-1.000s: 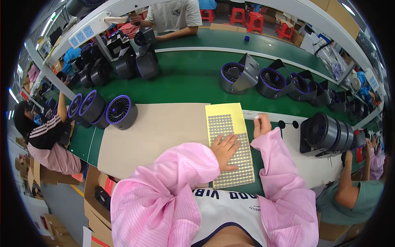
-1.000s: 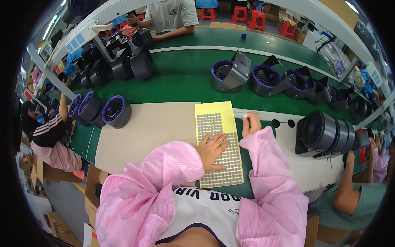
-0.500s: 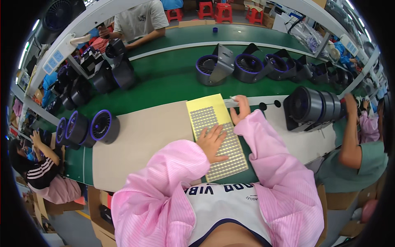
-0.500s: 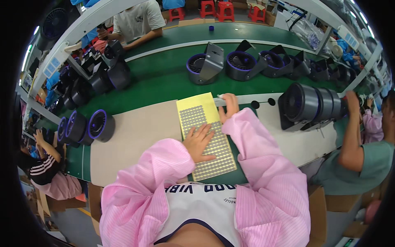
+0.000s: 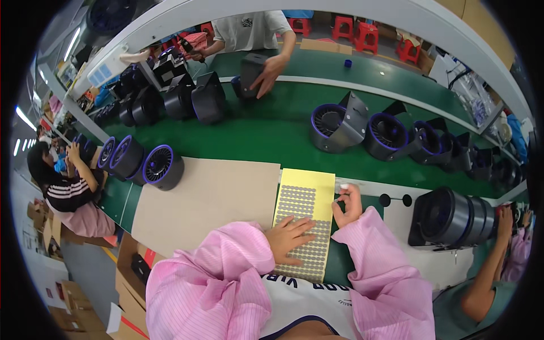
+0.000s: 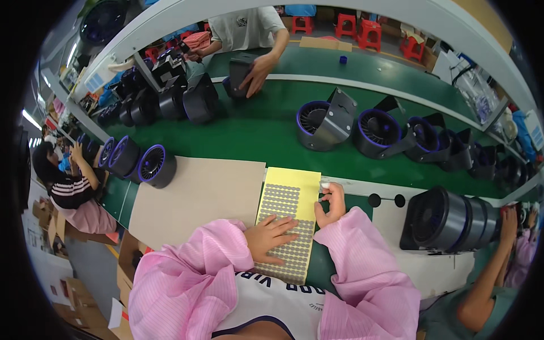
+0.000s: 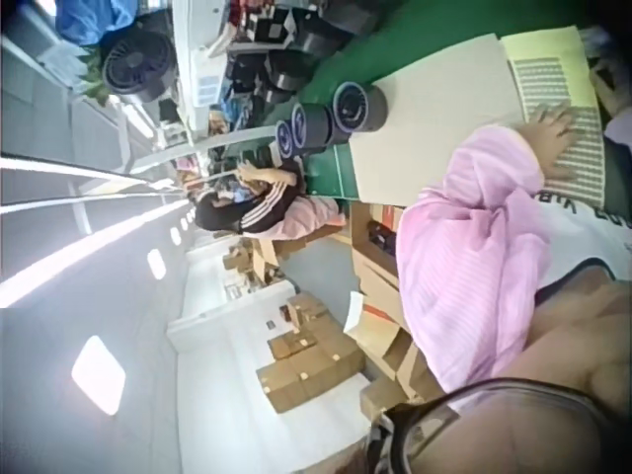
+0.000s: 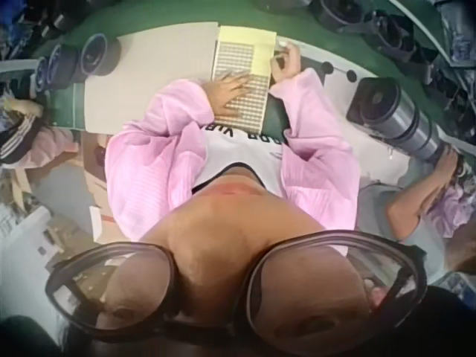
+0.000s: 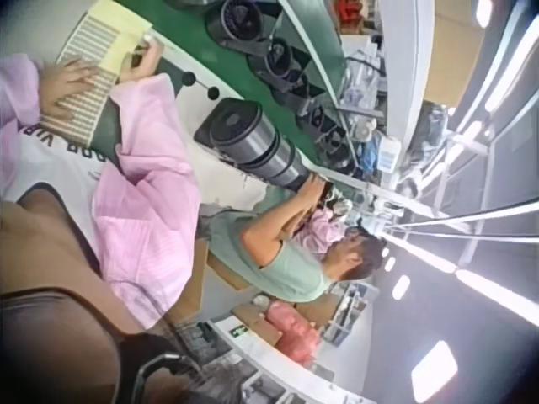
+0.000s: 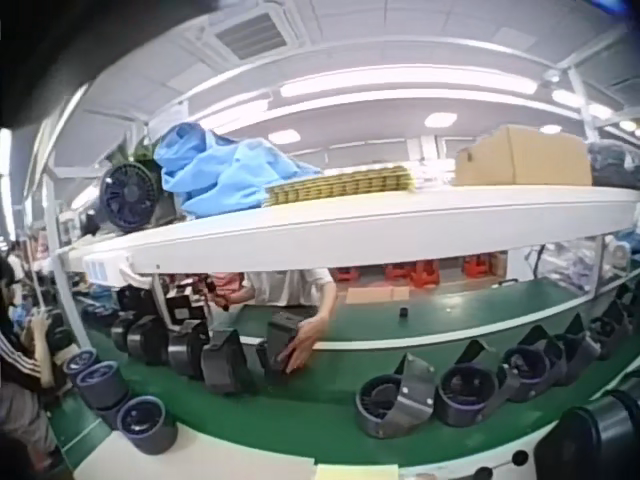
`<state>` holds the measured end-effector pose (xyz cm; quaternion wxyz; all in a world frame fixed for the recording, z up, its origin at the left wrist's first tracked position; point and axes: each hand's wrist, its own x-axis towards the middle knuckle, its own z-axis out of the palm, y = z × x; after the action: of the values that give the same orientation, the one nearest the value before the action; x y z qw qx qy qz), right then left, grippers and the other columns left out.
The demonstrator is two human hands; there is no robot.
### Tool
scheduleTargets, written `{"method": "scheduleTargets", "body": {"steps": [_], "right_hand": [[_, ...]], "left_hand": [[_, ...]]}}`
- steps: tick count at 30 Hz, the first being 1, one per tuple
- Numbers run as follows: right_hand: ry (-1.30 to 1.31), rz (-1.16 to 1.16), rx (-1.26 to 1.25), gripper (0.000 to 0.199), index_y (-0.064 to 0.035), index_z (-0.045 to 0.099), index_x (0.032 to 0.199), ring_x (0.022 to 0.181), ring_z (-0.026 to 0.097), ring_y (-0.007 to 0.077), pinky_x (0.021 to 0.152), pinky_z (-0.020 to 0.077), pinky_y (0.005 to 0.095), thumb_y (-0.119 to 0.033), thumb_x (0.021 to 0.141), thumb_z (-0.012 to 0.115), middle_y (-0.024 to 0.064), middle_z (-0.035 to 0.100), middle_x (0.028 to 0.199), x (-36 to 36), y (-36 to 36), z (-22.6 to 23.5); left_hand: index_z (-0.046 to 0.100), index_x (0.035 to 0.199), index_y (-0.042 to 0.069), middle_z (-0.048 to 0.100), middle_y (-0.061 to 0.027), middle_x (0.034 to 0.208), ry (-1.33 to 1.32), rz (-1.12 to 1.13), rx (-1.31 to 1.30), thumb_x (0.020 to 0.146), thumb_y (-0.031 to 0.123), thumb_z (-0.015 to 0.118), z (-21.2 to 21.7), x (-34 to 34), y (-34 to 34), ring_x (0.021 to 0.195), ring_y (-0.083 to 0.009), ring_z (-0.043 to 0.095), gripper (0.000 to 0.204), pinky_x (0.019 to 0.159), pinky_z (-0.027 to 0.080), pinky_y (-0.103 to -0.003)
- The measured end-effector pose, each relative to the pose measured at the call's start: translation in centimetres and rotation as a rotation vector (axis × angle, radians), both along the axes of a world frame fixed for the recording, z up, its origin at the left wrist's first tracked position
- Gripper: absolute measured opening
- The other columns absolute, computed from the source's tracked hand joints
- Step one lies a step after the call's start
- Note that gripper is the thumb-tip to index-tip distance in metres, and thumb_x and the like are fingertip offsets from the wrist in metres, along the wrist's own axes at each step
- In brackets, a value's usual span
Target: Assembling plastic electronic housings by applying small white adhesive pads from a sheet.
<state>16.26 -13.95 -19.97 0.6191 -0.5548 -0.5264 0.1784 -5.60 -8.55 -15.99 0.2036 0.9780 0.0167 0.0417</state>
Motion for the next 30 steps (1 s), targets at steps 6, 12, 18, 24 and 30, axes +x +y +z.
{"method": "scheduleTargets", "body": {"steps": [6,12,18,24,30], "right_hand": [[0.026,-0.026,0.015,0.054,-0.0042,0.038,0.114,0.095,0.041,0.0146,0.075,0.0386,0.0242,0.016,0.066,0.048,0.0068,0.036,0.111,0.2,0.8,0.8],[0.076,-0.089,0.019,0.057,-0.0027,0.037,0.114,0.089,0.045,0.0181,0.069,0.0429,0.0255,0.015,0.062,0.052,0.0105,0.038,0.112,-0.2,1.6,0.3],[0.127,-0.069,0.088,0.067,-0.0066,0.031,0.120,0.093,0.042,0.0174,0.069,0.0428,0.0261,0.019,0.063,0.054,0.0086,0.035,0.113,-0.8,1.2,2.2],[0.241,-0.004,0.455,0.072,-0.0074,0.025,0.124,0.094,0.043,0.0186,0.067,0.0447,0.0274,0.019,0.064,0.056,0.0098,0.034,0.113,-0.1,3.5,14.3],[0.202,0.121,0.609,0.080,-0.0082,0.021,0.126,0.094,0.043,0.0194,0.067,0.0490,0.0276,0.021,0.061,0.058,0.0108,0.030,0.117,-3.4,4.1,21.9]], "left_hand": [[0.052,0.107,-0.003,0.055,-0.0146,0.106,-1.079,0.783,-0.342,0.087,0.009,0.048,1.8,2.8,11.9,0.096,-0.0251,0.054,0.024,0.086,0.041,-0.033],[0.049,0.113,-0.003,0.048,-0.0200,0.120,-1.257,1.103,0.253,0.083,0.024,0.056,3.2,8.1,34.1,0.113,-0.0359,0.043,0.041,0.096,0.031,-0.039],[0.060,0.095,-0.006,0.062,-0.0224,0.091,-1.147,1.269,-0.284,0.088,0.038,0.046,2.6,11.1,33.5,0.086,-0.0331,0.058,0.046,0.078,0.042,-0.036],[0.051,0.059,-0.006,0.047,0.0020,0.051,-1.503,0.929,-0.550,0.092,0.027,0.045,10.2,11.9,19.1,0.051,-0.0037,0.035,0.046,0.046,0.032,-0.022],[0.047,0.054,0.000,0.046,0.0027,0.052,-1.436,0.628,-0.404,0.092,0.022,0.044,14.9,9.8,9.3,0.049,-0.0029,0.036,0.044,0.043,0.026,-0.021]]}}
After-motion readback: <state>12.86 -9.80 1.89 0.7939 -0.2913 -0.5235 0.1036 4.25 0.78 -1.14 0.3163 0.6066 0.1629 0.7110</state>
